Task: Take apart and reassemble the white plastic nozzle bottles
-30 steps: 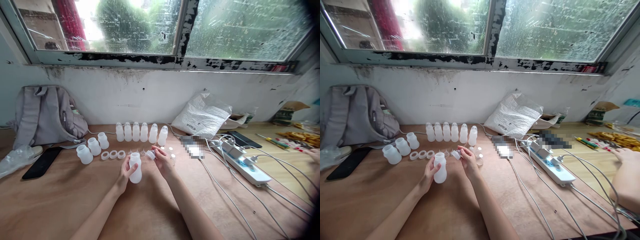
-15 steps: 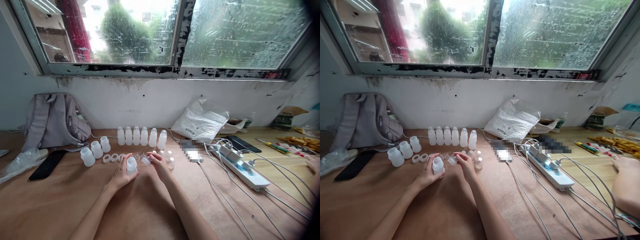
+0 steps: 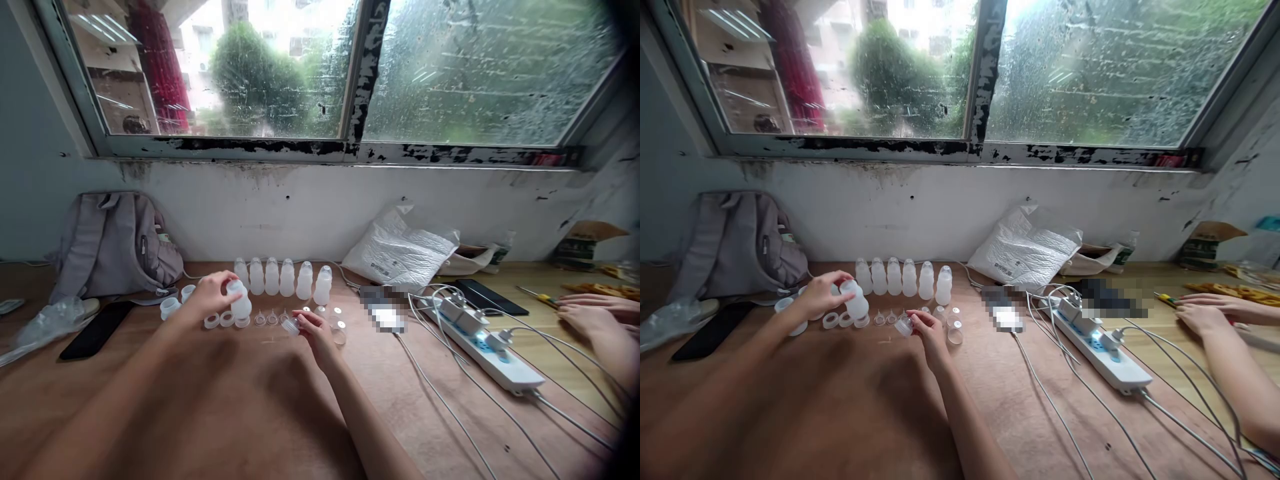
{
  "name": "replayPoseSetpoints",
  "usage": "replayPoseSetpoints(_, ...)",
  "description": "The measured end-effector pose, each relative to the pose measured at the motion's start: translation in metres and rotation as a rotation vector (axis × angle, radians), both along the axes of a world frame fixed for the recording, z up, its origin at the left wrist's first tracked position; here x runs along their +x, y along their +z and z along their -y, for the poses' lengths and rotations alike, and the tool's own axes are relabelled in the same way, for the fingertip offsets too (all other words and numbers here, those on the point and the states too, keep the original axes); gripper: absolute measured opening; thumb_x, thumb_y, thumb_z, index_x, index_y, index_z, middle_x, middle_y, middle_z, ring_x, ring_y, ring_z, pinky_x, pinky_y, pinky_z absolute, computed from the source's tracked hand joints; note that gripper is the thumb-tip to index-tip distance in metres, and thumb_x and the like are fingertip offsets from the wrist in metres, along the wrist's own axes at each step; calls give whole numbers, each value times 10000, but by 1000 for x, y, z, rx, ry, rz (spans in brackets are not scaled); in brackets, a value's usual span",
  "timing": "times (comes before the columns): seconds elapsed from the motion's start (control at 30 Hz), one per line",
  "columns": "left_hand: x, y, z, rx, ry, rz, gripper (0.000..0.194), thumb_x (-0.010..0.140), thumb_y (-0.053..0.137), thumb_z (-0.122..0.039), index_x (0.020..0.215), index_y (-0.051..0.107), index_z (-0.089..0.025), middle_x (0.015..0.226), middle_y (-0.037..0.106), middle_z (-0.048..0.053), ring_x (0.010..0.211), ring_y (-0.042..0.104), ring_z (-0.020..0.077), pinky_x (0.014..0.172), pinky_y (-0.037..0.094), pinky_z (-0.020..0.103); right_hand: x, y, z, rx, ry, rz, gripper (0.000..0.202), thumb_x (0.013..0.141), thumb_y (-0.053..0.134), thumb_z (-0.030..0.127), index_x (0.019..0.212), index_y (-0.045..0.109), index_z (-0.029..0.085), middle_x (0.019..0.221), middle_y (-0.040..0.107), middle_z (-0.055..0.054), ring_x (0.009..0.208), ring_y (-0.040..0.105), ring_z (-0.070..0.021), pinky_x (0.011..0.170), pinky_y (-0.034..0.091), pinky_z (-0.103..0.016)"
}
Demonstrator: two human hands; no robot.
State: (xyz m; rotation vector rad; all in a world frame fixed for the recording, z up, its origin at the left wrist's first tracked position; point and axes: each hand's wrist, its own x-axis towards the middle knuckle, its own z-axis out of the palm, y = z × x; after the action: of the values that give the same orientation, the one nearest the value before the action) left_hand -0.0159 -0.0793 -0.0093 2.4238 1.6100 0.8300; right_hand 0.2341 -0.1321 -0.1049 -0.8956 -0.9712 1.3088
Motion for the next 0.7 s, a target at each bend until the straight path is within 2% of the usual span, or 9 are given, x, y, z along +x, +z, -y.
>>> replayPoseSetpoints(0.1,-15,16,-34,-47,120,-151,362,647,548,-467,914,558,-223,879,638,18,812,580,196,703,412,269,-1,-2,0,3,10,27,249,651,654,357,823,682,179,747,600,-38,680,505,-134,589,391,-245)
replayPoseSetpoints(0.2,-21,19,-61,-107,211,-306,384,654,522,-475,947,549,-228,896,647,31,838,586,213,741,393,294,-3,-3,0,-1,21,68,268,647,649,372,824,683,174,778,622,-50,683,511,-138,587,395,-251)
replayPoseSetpoints(0.37,-21,4,-82,-172,256,-383,389,648,522,-449,961,545,-220,979,633,61,931,559,259,790,372,352,-6,-4,0,7,-23,132,258,656,638,361,810,682,158,743,622,-53,647,502,-133,565,396,-249)
replayPoseSetpoints(0.7,-26,-24,-91,-196,281,-366,379,690,477,-408,1015,517,-217,1054,600,70,992,524,270,802,371,372,-11,-3,1,-3,-77,204,235,643,639,335,770,680,141,701,615,-56,616,497,-136,532,401,-245)
